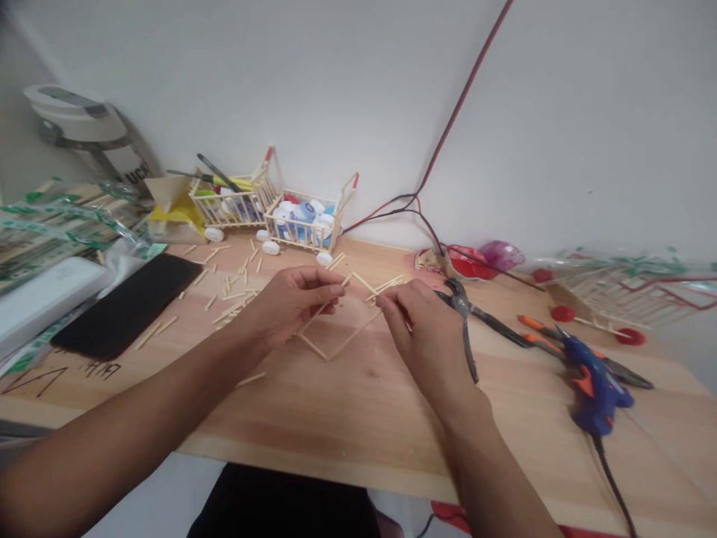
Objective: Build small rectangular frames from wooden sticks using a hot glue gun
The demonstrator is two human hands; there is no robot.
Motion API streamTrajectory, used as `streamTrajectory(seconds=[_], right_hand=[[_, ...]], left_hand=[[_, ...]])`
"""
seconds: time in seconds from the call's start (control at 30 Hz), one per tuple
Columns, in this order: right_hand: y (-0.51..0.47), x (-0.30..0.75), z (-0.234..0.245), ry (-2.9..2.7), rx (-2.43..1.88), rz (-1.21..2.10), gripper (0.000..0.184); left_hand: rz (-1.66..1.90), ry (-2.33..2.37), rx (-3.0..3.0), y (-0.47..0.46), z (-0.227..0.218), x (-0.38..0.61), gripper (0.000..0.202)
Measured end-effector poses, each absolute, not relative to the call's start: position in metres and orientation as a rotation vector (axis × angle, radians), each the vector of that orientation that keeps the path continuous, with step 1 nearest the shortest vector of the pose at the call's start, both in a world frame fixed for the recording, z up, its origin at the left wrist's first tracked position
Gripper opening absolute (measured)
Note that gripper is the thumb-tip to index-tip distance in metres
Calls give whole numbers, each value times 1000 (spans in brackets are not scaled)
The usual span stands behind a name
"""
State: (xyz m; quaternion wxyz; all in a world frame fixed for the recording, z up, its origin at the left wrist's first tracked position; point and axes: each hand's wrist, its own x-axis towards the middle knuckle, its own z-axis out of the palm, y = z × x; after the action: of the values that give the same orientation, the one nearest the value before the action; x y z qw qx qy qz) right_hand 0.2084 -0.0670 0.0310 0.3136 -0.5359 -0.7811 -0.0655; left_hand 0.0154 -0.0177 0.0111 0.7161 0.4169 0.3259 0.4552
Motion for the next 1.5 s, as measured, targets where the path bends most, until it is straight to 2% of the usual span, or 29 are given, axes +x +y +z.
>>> streamTrajectory(seconds=[1.5], right_hand=[[-66,208,31,-2072,-1402,-201,16]], left_hand=[[992,757,919,-19,14,16,18]])
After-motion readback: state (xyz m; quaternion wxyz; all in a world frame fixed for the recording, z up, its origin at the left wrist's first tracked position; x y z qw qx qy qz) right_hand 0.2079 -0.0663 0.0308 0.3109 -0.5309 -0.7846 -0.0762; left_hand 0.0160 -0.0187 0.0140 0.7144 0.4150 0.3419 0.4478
